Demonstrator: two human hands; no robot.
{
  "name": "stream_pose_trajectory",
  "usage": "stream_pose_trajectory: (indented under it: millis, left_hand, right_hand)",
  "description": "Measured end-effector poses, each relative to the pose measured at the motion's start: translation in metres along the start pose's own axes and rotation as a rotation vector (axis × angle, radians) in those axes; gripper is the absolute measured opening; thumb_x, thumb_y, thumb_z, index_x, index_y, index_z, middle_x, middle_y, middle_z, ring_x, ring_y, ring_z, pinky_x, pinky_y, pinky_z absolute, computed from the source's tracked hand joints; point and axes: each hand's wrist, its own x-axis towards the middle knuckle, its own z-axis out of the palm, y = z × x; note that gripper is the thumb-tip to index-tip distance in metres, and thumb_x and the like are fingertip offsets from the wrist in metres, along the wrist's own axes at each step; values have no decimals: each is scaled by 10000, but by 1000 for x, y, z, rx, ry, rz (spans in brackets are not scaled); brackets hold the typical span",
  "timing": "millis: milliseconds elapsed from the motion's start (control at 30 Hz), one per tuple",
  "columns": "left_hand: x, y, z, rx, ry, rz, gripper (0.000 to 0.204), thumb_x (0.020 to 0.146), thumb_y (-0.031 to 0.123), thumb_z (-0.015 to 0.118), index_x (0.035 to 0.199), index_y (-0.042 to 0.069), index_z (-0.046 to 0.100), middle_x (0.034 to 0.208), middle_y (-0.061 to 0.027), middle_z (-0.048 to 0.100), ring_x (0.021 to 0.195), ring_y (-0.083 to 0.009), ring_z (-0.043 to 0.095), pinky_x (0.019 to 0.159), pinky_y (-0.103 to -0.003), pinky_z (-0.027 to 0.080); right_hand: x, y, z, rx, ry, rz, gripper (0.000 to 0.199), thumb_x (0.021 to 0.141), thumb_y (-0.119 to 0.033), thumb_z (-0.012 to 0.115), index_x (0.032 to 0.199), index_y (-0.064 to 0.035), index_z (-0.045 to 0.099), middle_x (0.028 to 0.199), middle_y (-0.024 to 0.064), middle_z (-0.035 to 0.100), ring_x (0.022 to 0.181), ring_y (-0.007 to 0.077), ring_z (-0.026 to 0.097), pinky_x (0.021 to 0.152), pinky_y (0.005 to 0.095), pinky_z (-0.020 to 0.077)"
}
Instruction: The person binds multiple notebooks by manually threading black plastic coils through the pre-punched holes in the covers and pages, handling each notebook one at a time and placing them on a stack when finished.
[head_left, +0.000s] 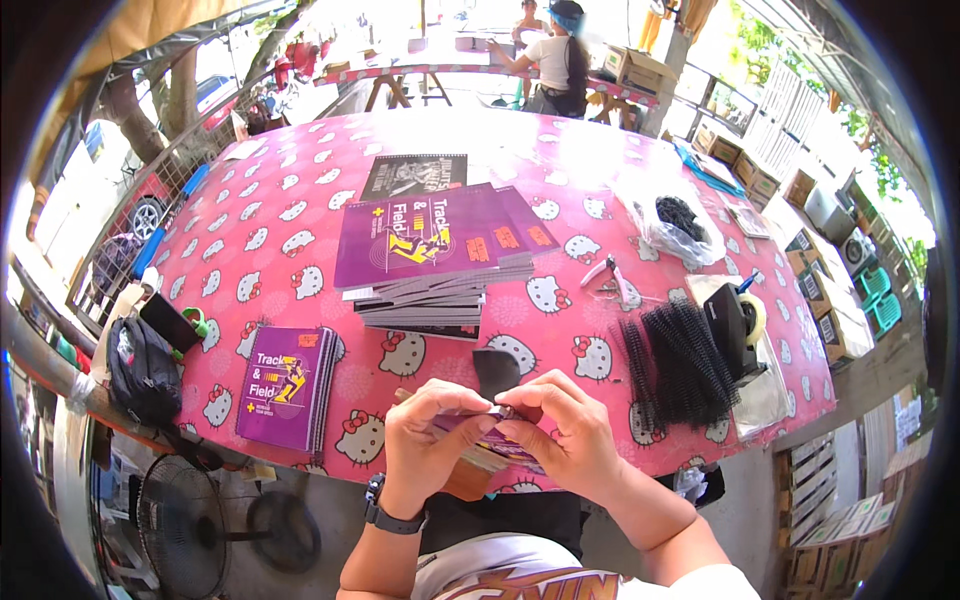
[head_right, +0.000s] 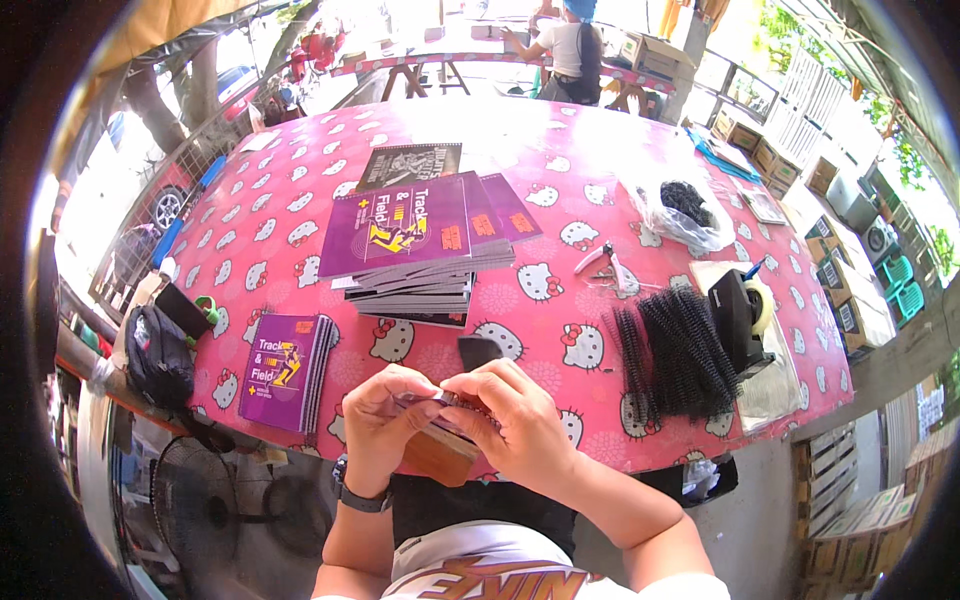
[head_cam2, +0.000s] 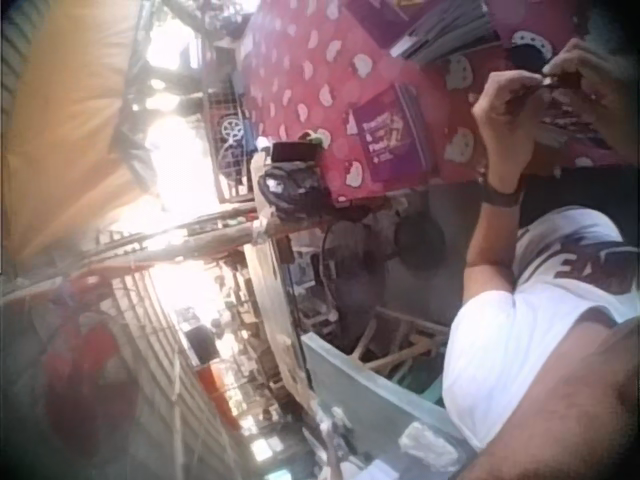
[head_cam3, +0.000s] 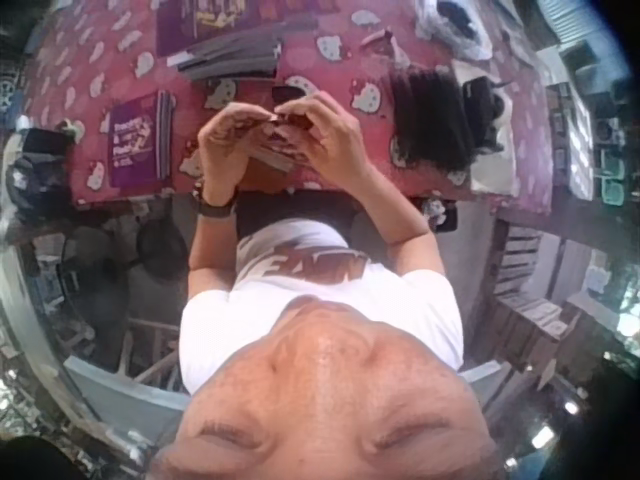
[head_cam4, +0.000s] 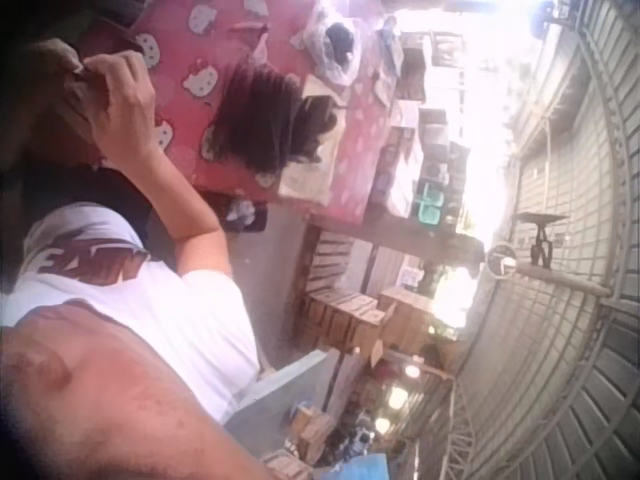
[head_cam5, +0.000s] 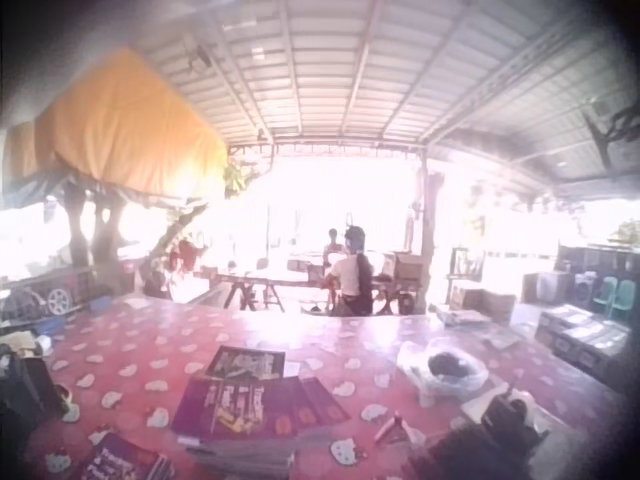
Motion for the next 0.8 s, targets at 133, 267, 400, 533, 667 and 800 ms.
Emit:
stream_pose_trajectory:
  millis: [133,267,400,533,667,800]
  left_hand:
    - [-5,0,2,37,11,10,171,708,5,740,848,37,647,846,-47,652,792,-153,610,719,-264,469]
    - [-9,4,6,83,11,57,168,732,17,712,864,47,614,837,-46,631,800,-177,575,738,-291,435]
    - [-12,1,6,184,3,88,180,765,22,683,907,60,579,850,-48,602,805,-189,541,771,-304,411]
    - [-14,0,7,146,-16,31,185,797,41,666,937,70,549,861,-44,579,810,-187,515,778,-296,387]
    - [-17,-6,4,47,-51,32,183,798,48,672,935,72,552,865,-38,583,822,-171,503,772,-292,388]
    - [-20,-6,7,71,-15,60,188,790,46,673,930,81,552,864,-33,589,824,-178,512,788,-297,377]
  right_hand:
    - [0,-7,2,66,5,57,200,793,-135,715,915,-20,606,797,75,574,680,165,584,593,275,473]
    - [0,-7,0,-9,-85,64,220,829,-186,672,912,-12,565,782,97,558,731,268,564,633,352,460]
    - [1,-1,8,-115,38,-105,204,818,-169,689,874,-17,564,745,92,551,673,187,552,573,288,442]
    - [3,-5,8,-114,-20,-77,188,860,-168,634,907,-5,555,831,114,578,737,281,554,656,358,459]
    - [3,-3,2,144,-104,4,214,854,-173,650,938,-8,545,861,98,566,714,232,557,625,324,461]
    - [2,-1,1,236,-173,101,249,810,-169,713,916,-3,559,851,83,561,745,147,548,642,254,456]
